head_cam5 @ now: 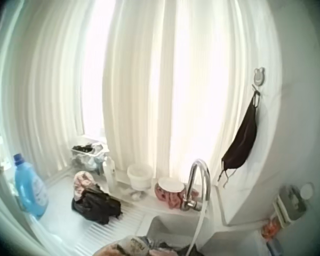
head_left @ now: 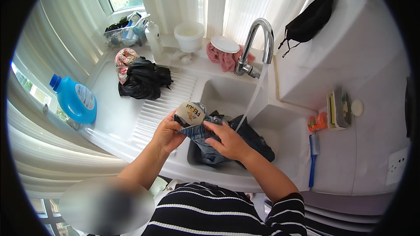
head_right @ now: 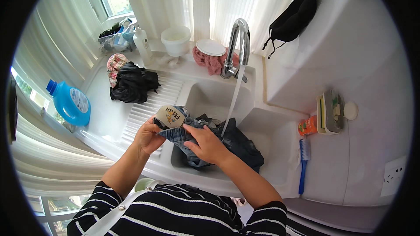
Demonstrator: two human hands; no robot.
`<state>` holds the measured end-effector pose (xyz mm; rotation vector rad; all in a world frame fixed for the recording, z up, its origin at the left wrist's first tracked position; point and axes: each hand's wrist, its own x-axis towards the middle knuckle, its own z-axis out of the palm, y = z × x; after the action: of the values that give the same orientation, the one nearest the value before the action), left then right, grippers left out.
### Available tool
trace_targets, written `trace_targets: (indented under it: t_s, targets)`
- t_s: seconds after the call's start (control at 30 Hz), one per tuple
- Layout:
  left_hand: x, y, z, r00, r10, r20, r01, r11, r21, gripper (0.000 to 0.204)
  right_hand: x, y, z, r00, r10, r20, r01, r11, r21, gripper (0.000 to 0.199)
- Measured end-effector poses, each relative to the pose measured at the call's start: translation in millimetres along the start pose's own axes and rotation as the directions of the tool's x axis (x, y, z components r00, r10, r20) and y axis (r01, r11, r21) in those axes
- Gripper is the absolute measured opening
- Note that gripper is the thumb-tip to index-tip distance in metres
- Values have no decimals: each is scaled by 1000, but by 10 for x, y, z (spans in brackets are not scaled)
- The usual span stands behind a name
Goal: The person hand-washes a black garment in a sink filled with soapy water, repeatedly scrubbing and wringing the fabric. After rinsing the black item, the person turns on the faucet and washes a pair of blue jeans under running water, scrubbing and rinsing them thoroughly.
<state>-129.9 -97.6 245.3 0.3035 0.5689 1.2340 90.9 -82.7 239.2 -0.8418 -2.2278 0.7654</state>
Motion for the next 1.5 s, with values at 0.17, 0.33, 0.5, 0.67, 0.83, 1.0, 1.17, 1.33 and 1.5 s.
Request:
trace_targets:
  t_s: [0.17, 0.33, 0.5, 0.67, 0.83, 1.0, 1.17, 1.33, 1.5]
  targets:
    - [-44, -42, 4, 967, 221, -123, -154, 900, 409, 54, -168, -38, 177, 940, 137, 312, -191, 970, 147, 27]
    - [50, -100, -348, 924, 318, -211, -35, 620, 784, 18, -169, -34, 184, 844, 144, 517, -330, 899, 288, 19]
    - [142, -108, -118, 914, -113, -389, 186, 970, 157, 62, -149, 393, 277, 683, 622, 382, -702, 417, 577, 19]
    - [245, -334, -37, 960, -261, -100, 268, 961, 72, 63, -103, 623, 491, 541, 797, 268, -782, 359, 511, 34]
    - [393, -467, 88, 958, -285, 39, 285, 958, -6, 64, -86, 655, 379, 596, 783, 178, -426, 120, 897, 32]
    - [372, -428, -44, 943, -314, 113, 313, 949, 26, 52, -10, 442, -209, 782, 590, 201, -68, -240, 968, 19]
    - [269, -355, 87, 924, -346, 161, 334, 937, 101, 65, -79, 458, -60, 652, 665, 366, -427, -76, 901, 29]
    - [240, -255, -110, 953, -287, 93, 247, 921, 301, 59, -65, 597, -93, 523, 828, 200, -498, 106, 861, 24]
    - [225, -170, -1, 975, -221, -25, 218, 928, 303, 49, -139, 820, -92, 681, 689, -249, -351, 605, 715, 53]
